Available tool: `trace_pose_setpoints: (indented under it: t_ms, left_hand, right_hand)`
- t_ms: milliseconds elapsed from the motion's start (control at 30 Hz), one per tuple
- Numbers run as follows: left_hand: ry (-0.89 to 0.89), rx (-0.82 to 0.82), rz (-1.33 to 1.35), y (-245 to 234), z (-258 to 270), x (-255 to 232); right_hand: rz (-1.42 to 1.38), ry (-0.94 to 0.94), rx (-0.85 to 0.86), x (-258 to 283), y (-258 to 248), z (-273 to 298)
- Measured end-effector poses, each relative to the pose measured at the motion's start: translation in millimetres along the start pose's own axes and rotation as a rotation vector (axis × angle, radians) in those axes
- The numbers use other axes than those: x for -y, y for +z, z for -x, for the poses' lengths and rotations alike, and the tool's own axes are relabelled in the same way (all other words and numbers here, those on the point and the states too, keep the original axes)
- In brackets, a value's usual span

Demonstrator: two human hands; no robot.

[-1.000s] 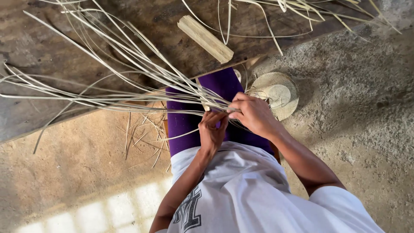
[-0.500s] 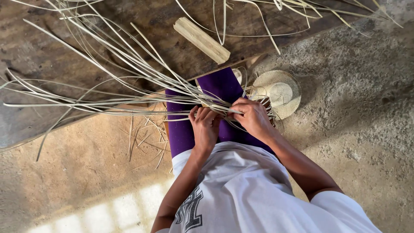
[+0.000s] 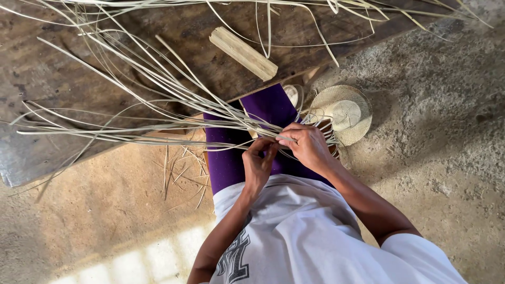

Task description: Weaving natural fibers into a circular pattern to create a hat or basket base.

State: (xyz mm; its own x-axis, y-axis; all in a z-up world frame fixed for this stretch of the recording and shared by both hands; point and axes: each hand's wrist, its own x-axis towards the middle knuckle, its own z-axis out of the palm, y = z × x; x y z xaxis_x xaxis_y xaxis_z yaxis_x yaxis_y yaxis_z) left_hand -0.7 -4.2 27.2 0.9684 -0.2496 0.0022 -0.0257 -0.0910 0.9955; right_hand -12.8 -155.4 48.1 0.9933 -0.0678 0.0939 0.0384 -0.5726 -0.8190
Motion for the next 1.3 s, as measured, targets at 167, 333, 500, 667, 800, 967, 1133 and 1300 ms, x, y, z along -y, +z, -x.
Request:
trace_pose_setpoints:
  t_ms: [167,333,500,667,800,967,1133,1300]
  left_hand:
    - [-0.113,0.006,0.047,4,-3,0]
    - [-0.055,-0.037,-0.012,4,-2,-6]
    - [0.09,-0.104,-0.12,5,3,2]
    - [0.129,-0.139,-0.102,6,4,7]
    - [0.177,-0.146,-0.154,8,5,3]
    - [0.235,-0.14,-0.246,8,7,7]
    - [0.207,-0.124,-0.285,5,7,17]
    - [0.169,-0.084,-0.261,1,3,3]
  right_hand:
    - [-0.045,0.042,0.06,2,-6,-3]
    - [-0.018,0.075,0.097,14,-10,-6]
    - [0.05,0.089,0.124,8,-8,-6]
    - [0.107,0.143,0.162,-10,6,-6]
    - [0.089,0.222,0.141,-10,7,-7]
    - [0.113,0.108,0.228,22,-11,-15]
    - [0.145,0.041,0.294,29,-16,-16]
    - [0.035,-0.032,0.0,11,-3,18]
